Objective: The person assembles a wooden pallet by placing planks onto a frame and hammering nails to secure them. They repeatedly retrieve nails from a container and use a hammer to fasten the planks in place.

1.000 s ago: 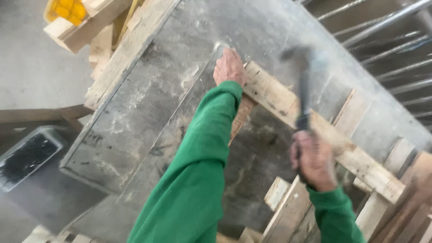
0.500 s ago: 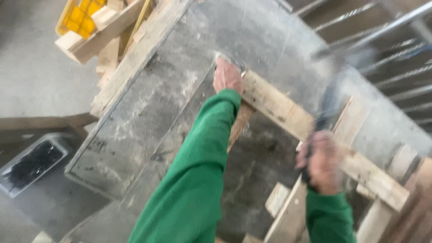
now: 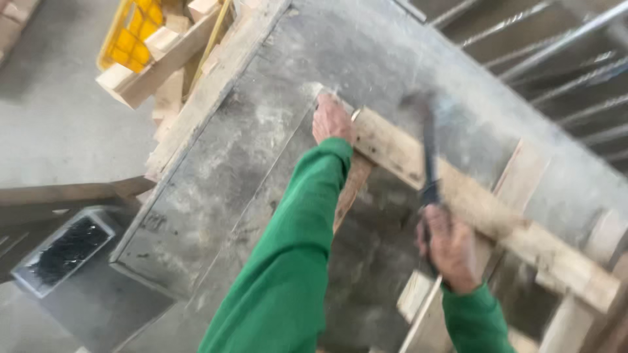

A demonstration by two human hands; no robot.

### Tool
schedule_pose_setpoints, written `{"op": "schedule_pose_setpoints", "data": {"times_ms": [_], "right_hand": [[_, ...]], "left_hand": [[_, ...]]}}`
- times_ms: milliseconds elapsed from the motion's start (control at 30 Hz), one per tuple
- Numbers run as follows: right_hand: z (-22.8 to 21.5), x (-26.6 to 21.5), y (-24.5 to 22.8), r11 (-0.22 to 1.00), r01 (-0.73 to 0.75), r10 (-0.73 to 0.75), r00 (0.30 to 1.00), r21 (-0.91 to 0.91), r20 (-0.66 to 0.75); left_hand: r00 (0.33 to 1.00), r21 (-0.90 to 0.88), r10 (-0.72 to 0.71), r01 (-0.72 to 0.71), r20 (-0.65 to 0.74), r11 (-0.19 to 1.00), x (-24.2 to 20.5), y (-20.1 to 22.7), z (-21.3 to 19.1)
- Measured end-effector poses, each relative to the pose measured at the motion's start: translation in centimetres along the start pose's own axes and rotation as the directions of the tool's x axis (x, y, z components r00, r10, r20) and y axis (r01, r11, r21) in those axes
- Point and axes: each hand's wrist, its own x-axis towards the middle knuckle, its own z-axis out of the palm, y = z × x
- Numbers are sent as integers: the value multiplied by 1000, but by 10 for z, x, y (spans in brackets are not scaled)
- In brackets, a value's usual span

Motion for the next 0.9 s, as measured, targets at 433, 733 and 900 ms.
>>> {"op": "schedule_pose_setpoints", "data": {"times_ms": [433, 733, 900], "right_hand": [[7, -63, 18, 950, -162, 149, 987, 267, 67], [-113, -136, 101, 977, 28, 25, 970, 211, -244], [-149, -114, 146, 873, -204, 320, 925, 443, -204]], "left_hand": [[993, 217, 48, -71, 109, 973, 8, -28, 35], [867, -625, 494, -351, 64, 697, -91, 27, 1], [689, -652, 166, 539, 706, 533, -208, 54, 30]]}}
